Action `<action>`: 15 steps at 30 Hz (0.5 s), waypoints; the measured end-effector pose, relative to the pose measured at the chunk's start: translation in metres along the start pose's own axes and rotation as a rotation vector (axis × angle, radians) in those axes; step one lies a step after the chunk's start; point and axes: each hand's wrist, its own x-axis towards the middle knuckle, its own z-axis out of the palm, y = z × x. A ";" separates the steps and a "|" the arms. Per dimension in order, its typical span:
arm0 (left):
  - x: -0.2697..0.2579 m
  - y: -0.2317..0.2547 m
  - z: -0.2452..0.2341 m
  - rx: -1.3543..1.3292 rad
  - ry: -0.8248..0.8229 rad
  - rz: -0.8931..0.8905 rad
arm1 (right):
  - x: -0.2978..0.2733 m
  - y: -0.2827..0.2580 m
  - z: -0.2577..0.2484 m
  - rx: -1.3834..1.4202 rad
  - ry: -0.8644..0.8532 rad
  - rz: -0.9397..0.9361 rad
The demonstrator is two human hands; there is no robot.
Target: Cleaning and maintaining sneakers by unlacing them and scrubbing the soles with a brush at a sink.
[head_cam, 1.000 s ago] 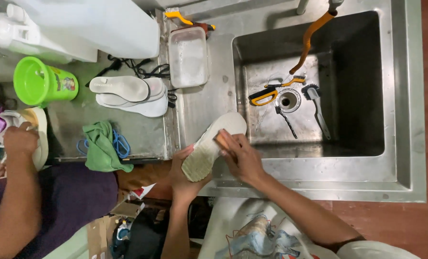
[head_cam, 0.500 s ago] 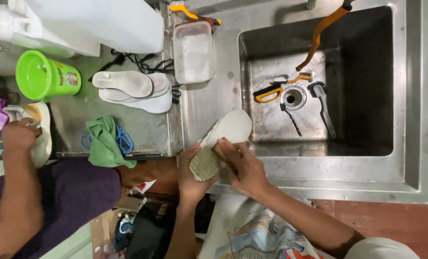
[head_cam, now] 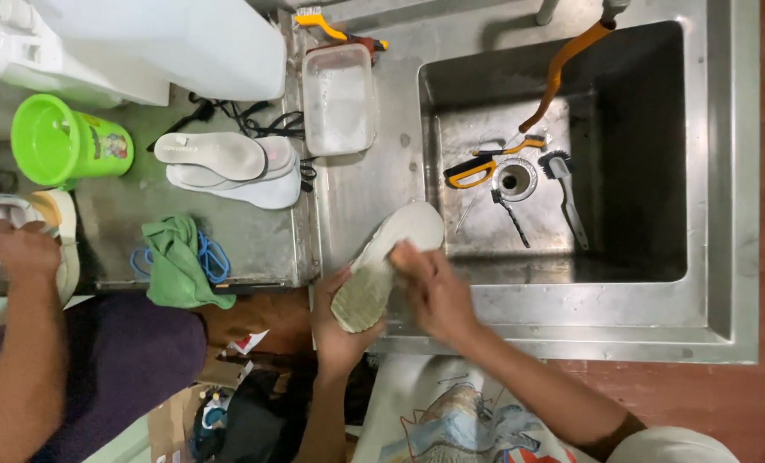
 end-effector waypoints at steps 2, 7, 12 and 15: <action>-0.003 -0.006 -0.004 0.009 -0.011 0.013 | -0.007 -0.008 0.003 0.057 0.018 -0.084; -0.004 -0.017 -0.002 0.082 0.065 0.135 | 0.048 0.092 0.008 -0.004 -0.012 0.356; -0.006 -0.024 0.008 0.060 0.142 0.065 | 0.019 0.020 -0.005 0.045 -0.078 0.258; -0.011 -0.047 0.018 0.117 0.216 0.143 | 0.036 0.073 0.013 0.034 -0.132 0.387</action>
